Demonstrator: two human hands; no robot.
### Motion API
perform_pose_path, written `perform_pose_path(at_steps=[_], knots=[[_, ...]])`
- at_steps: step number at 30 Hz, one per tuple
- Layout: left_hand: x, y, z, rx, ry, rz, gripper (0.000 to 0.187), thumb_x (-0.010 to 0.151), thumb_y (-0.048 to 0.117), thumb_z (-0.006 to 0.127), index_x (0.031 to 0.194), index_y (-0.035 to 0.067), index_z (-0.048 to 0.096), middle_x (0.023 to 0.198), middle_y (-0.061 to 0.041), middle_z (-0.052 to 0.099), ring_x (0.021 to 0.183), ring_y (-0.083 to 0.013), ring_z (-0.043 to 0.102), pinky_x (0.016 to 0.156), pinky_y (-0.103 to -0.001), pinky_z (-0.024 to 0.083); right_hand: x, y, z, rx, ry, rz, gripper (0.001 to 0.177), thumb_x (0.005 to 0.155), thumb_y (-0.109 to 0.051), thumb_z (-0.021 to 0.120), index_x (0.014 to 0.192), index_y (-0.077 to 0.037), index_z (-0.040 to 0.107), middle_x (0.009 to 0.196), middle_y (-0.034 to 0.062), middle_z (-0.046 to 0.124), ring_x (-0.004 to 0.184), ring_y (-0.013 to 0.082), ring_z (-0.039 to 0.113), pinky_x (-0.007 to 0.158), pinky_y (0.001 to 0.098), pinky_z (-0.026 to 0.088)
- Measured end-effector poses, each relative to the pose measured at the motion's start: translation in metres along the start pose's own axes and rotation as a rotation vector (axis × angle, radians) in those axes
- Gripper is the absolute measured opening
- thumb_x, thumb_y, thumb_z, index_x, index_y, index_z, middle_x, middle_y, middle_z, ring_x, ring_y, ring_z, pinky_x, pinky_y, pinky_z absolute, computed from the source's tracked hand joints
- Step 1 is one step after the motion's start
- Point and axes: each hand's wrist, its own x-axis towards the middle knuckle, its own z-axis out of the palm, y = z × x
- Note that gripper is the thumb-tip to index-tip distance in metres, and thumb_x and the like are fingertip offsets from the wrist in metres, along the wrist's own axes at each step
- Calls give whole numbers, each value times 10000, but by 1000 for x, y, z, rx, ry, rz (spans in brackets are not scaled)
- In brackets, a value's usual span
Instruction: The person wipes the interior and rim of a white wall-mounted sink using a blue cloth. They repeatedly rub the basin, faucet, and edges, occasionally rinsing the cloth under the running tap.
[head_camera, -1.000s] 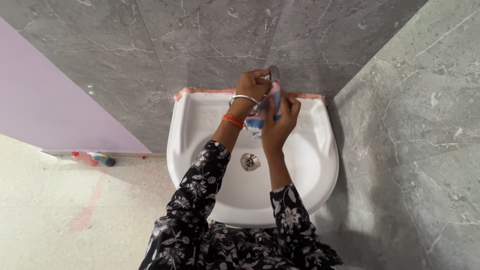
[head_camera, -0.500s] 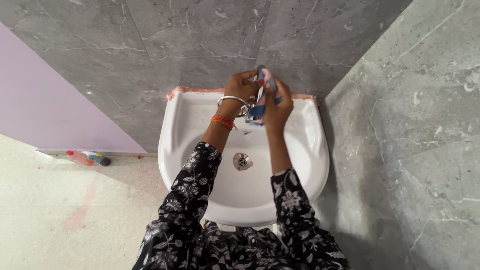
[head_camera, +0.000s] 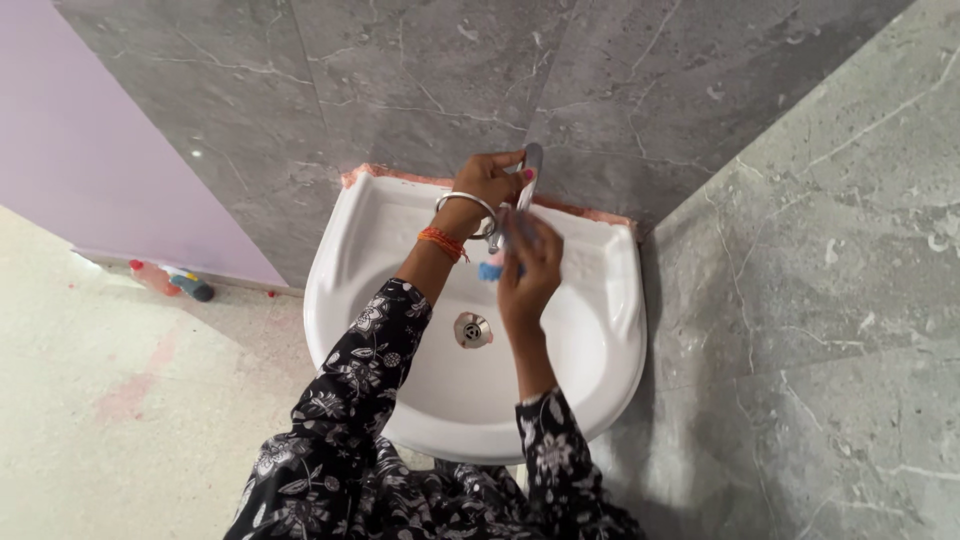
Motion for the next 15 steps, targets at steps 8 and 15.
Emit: perform_pose_path(at_steps=[8,15], knots=[[-12,15,1,107,22,-63,529,908,249,743,1401,94,630,632,-41,688,516,-92,609,474,-261,523,-38,15,22,744,222,743,274,1041,-79,613,1308,-32,648,1160,128,683,1018,256,692,891,367,596],[-13,18,2,94,29,-57,538,909,225,751,1407,70,618,671,-57,721,557,-97,652,504,-269,572,-49,26,19,1521,152,1343,269,1015,-308,477,1191,-139,588,1044,58,708,880,230,728,771,377,628]])
